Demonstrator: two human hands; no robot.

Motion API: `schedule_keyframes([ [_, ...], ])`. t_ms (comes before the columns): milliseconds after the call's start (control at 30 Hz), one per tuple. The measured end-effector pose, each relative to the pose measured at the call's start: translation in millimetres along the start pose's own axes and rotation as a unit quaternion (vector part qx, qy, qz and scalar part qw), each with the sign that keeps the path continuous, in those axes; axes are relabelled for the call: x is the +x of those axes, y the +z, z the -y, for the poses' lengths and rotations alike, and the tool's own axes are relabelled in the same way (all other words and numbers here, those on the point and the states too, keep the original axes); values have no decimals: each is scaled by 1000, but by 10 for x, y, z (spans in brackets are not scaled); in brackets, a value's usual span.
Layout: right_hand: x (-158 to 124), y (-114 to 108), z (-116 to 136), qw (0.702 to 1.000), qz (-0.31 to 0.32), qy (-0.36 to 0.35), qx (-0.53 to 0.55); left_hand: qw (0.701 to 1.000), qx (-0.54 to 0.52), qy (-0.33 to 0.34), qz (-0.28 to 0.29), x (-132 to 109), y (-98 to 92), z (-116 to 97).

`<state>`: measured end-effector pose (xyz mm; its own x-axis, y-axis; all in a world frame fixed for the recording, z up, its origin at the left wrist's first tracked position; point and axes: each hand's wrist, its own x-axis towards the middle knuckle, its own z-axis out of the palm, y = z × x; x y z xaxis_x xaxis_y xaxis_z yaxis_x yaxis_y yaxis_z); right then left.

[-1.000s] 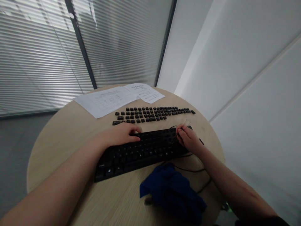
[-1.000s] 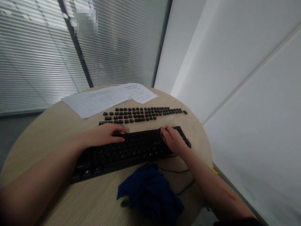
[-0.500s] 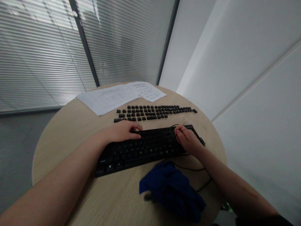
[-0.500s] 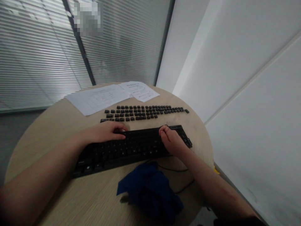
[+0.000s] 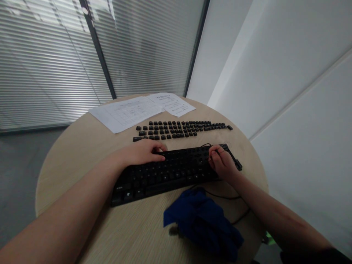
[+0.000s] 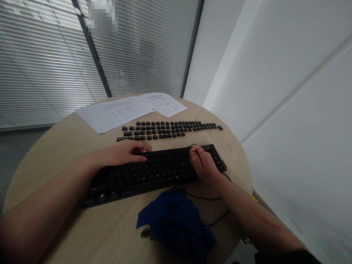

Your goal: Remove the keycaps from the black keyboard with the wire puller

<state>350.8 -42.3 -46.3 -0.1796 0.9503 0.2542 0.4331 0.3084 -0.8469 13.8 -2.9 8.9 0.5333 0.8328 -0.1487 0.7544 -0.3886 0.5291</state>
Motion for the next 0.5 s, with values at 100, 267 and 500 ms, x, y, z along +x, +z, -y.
schedule_keyframes([
  [100,11,5,-23,999,-16,23,28,1000,-2,4,0,2,0,8],
  [267,11,-17,2,999,10,25,38,1000,0,3,-4,5,10,28],
  [500,4,-41,20,999,31,14,20,1000,0,-1,1,17,21,34],
])
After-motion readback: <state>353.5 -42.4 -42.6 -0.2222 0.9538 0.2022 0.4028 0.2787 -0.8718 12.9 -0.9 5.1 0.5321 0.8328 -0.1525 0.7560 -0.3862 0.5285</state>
